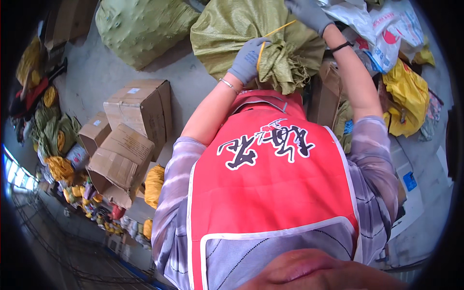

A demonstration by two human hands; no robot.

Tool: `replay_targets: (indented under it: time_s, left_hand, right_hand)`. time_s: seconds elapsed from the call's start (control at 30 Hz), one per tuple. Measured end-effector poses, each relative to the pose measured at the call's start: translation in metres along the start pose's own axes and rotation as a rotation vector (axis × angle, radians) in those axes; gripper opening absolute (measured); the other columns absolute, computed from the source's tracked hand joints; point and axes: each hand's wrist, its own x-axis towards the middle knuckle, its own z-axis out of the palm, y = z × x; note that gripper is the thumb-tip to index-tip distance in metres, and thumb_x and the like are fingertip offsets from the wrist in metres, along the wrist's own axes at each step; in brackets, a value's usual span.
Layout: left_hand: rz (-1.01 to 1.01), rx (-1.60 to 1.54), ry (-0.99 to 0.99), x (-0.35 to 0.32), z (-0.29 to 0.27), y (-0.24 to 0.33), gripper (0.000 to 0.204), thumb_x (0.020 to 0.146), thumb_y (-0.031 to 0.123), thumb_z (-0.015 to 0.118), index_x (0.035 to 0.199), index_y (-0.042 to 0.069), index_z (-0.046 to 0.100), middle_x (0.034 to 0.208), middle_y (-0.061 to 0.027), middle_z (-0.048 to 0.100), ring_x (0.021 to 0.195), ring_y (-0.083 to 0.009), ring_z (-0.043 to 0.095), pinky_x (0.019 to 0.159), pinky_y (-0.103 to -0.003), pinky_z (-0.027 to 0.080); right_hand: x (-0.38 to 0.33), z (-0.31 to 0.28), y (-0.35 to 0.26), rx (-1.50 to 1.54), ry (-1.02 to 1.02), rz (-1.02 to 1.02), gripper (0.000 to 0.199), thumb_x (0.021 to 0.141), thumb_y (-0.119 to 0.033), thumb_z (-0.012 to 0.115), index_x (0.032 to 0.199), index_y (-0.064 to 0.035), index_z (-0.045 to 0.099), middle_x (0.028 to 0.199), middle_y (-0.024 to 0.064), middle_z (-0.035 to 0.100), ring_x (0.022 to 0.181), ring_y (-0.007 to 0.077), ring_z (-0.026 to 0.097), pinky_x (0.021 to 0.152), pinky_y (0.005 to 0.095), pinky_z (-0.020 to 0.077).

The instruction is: The person stamps toy gun parts using a printing machine and places them into a sack. The person then gathers and packs toy parts into a large sack and ties the sack shut with a rubber band.

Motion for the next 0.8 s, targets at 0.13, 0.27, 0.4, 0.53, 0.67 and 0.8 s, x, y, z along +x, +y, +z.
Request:
replay_targets:
  time_s: [0.13,0.27,0.4,0.53,0.67,0.8]
  left_hand:
    - [-0.064,-0.181,0.189,0.0,0.017,-0.027,0.033,0.078,0.013,0.059,0.11,0.003,0.056,0.107,-0.0108,0.06,0.103,-0.0267,0.055,0.091,-0.034,0.042]
    - [-0.2,0.424,0.113,0.011,0.027,-0.069,0.024,0.077,0.011,0.061,0.099,0.004,0.065,0.093,-0.0129,0.066,0.089,-0.0312,0.061,0.08,-0.039,0.049]
    - [-0.538,-0.064,0.331,0.043,0.025,-0.079,0.03,0.086,0.025,0.058,0.104,0.003,0.065,0.104,-0.017,0.066,0.098,-0.0319,0.062,0.081,-0.039,0.048]
    - [-0.646,0.051,0.26,0.052,0.02,-0.091,0.035,0.085,0.034,0.058,0.102,0.004,0.066,0.101,-0.0179,0.066,0.098,-0.0337,0.061,0.08,-0.039,0.048]
    - [-0.493,-0.192,0.362,0.07,0.024,-0.042,0.028,0.082,0.024,0.062,0.101,0.004,0.067,0.098,-0.0174,0.067,0.093,-0.0316,0.064,0.078,-0.038,0.049]
    - [-0.342,0.097,0.097,0.045,0.02,-0.03,0.022,0.078,0.019,0.06,0.096,0.008,0.068,0.097,-0.0108,0.068,0.091,-0.0301,0.063,0.081,-0.038,0.049]
  right_hand:
    - [-0.074,-0.038,-0.02,-0.277,-0.276,-0.181,0.02,0.087,-0.03,0.054,0.097,-0.0132,0.057,0.094,0.0064,0.058,0.083,0.027,0.06,0.069,0.0386,0.0485]
    - [-0.171,-0.053,0.001,-0.411,-0.179,0.202,0.018,0.086,-0.031,0.054,0.083,-0.0138,0.06,0.072,0.0085,0.062,0.068,0.0295,0.063,0.056,0.0407,0.0493]
    - [-0.282,-0.015,-0.069,-0.383,-0.52,0.387,0.02,0.084,-0.025,0.052,0.073,-0.0137,0.064,0.067,0.0132,0.064,0.064,0.0307,0.065,0.052,0.0432,0.0504]
    - [-0.232,0.056,-0.17,-0.067,-0.311,0.102,0.019,0.082,-0.028,0.055,0.072,-0.0169,0.065,0.067,0.0066,0.062,0.064,0.0265,0.062,0.055,0.0387,0.0485]
    - [-0.107,0.173,-0.226,0.384,0.062,0.011,0.018,0.086,-0.028,0.052,0.082,-0.0166,0.065,0.075,0.0033,0.065,0.07,0.0243,0.062,0.069,0.0388,0.0465]
    - [-0.061,0.229,-0.25,1.215,-0.823,0.646,0.026,0.097,-0.019,0.04,0.116,-0.0087,0.053,0.115,0.0074,0.059,0.11,0.0131,0.052,0.098,0.0306,0.0375]
